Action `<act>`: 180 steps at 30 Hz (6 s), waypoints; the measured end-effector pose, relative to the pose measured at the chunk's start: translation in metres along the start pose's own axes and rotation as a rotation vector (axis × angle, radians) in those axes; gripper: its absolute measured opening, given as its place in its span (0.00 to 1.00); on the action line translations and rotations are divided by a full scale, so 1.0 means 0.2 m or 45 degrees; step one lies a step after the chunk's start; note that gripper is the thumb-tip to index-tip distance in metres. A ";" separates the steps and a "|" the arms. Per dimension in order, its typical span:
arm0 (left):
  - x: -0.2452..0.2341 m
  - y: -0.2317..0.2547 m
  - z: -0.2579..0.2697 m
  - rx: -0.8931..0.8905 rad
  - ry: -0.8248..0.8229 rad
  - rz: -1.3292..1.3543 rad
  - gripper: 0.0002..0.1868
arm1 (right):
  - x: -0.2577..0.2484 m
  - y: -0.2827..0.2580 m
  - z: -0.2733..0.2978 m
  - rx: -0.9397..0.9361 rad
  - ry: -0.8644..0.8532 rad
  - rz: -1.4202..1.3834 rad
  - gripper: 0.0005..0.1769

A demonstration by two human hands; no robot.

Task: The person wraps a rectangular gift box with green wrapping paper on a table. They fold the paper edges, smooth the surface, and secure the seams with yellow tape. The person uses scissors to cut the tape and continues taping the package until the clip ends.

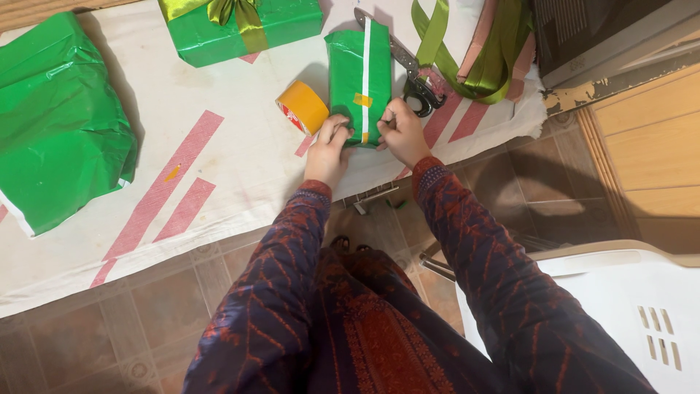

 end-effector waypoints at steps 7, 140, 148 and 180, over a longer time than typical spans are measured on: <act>-0.11 0.07 0.06 0.179 -0.014 -0.005 0.26 | 0.00 0.09 -0.03 0.142 -0.035 -0.139 0.10; -0.07 0.74 -0.37 0.009 0.432 0.996 0.12 | -0.60 -0.98 0.16 -0.528 0.070 -0.553 0.07; -0.06 0.73 -0.36 -0.042 0.486 1.065 0.13 | -0.58 -0.94 0.15 -0.462 0.064 -0.623 0.09; -0.01 0.70 -0.33 -0.285 0.729 1.228 0.17 | -0.59 -1.01 0.13 -0.585 0.116 -0.488 0.17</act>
Point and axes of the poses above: each hand's wrist, its own z-axis away from the middle knuckle, its own x-axis out of the palm, y = z × x, the point moved 7 cm from there along -z, towards the middle knuckle, and after that the axes turned 11 degrees about z, right-handed, at the moved point
